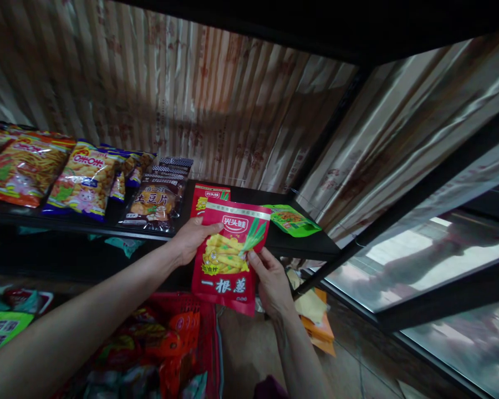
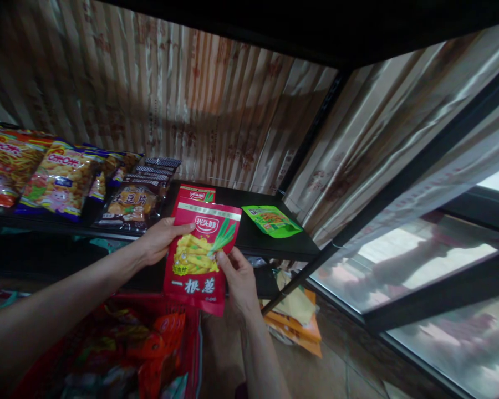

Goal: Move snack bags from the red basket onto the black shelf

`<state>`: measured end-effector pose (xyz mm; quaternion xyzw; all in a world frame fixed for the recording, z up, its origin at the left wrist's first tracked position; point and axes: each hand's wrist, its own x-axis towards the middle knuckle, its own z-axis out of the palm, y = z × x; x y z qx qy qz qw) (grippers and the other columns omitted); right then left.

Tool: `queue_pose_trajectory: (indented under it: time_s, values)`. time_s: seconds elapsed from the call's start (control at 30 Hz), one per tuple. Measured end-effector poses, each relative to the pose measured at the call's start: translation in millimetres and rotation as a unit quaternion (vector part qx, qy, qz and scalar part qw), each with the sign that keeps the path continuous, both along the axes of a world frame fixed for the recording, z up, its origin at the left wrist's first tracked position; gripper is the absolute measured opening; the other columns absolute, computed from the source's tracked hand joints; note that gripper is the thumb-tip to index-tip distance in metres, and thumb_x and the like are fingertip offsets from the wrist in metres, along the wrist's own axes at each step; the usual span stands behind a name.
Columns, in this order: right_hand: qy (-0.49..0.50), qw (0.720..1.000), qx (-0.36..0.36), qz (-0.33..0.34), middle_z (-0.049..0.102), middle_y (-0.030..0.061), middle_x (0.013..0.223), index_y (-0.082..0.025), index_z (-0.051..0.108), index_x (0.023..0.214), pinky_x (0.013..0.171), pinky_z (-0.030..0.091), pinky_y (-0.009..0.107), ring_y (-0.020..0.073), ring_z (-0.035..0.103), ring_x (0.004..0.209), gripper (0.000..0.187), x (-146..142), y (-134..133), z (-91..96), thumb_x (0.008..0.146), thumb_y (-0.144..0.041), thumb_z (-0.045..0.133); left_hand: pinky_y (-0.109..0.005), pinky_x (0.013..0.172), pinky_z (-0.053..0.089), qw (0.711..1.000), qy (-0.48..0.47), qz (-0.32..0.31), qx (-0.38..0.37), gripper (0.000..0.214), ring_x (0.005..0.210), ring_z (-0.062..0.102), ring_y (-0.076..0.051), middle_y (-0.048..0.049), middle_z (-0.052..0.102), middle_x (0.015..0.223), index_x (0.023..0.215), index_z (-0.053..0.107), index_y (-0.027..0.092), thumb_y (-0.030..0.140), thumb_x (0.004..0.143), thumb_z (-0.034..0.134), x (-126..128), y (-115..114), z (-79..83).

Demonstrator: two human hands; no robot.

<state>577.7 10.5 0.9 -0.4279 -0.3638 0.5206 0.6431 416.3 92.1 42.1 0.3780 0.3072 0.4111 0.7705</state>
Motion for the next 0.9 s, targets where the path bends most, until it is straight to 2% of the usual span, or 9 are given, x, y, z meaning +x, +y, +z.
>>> queue_pose_trajectory:
  time_s: [0.23, 0.4, 0.63, 0.8, 0.9]
  values:
    - [-0.023, 0.998, -0.021, -0.049, 0.074, 0.0006, 0.082, -0.024, 0.071, 0.087, 0.067, 0.055, 0.037, 0.0236, 0.068, 0.073, 0.027, 1.0, -4.1, 2.8, 0.067, -0.042, 0.075, -0.041, 0.084, 0.053, 1.000, -0.021, -0.019, -0.001, 0.031, 0.080, 0.070, -0.025, -0.0144, 0.073, 0.089, 0.094, 0.069, 0.009, 0.019, 0.065, 0.077, -2.9, -3.5, 3.0]
    - [-0.038, 0.996, -0.024, -0.073, 0.074, 0.0010, 0.081, -0.023, 0.071, 0.086, 0.065, 0.055, 0.037, 0.0242, 0.068, 0.074, 0.030, 2.2, -4.9, 6.1, 0.064, -0.043, 0.077, -0.039, 0.086, 0.053, 0.999, -0.035, -0.004, -0.013, 0.025, 0.084, 0.070, -0.025, -0.0137, 0.073, 0.090, 0.093, 0.069, 0.010, 0.019, 0.070, 0.074, -3.7, -8.9, 2.6]
    - [-0.064, 0.997, -0.005, -0.047, 0.074, 0.0005, 0.090, -0.025, 0.070, 0.093, 0.073, 0.053, 0.035, 0.0235, 0.067, 0.083, 0.032, -0.1, -7.1, 6.4, 0.067, -0.043, 0.075, -0.039, 0.089, 0.051, 0.998, -0.060, 0.018, -0.007, 0.025, 0.089, 0.069, -0.024, -0.0120, 0.073, 0.091, 0.095, 0.068, 0.011, 0.018, 0.071, 0.073, -4.8, -10.2, -6.5]
    - [-0.059, 0.997, 0.007, -0.054, 0.074, 0.0008, 0.088, -0.024, 0.071, 0.092, 0.071, 0.054, 0.035, 0.0237, 0.067, 0.083, 0.032, -3.3, -6.5, 3.4, 0.069, -0.045, 0.073, -0.039, 0.088, 0.052, 0.999, -0.035, 0.025, -0.015, 0.019, 0.084, 0.070, -0.023, -0.0115, 0.074, 0.088, 0.090, 0.068, 0.011, 0.017, 0.073, 0.071, -6.7, -16.6, -6.8]
    - [-0.029, 0.997, -0.012, -0.066, 0.074, 0.0006, 0.082, -0.024, 0.072, 0.089, 0.067, 0.056, 0.035, 0.0250, 0.068, 0.081, 0.031, -7.1, -7.7, 5.7, 0.066, -0.046, 0.074, -0.039, 0.088, 0.052, 0.999, -0.030, 0.028, -0.020, 0.021, 0.085, 0.070, -0.023, -0.0113, 0.074, 0.088, 0.092, 0.068, 0.011, 0.018, 0.073, 0.072, -8.6, -23.4, -5.9]
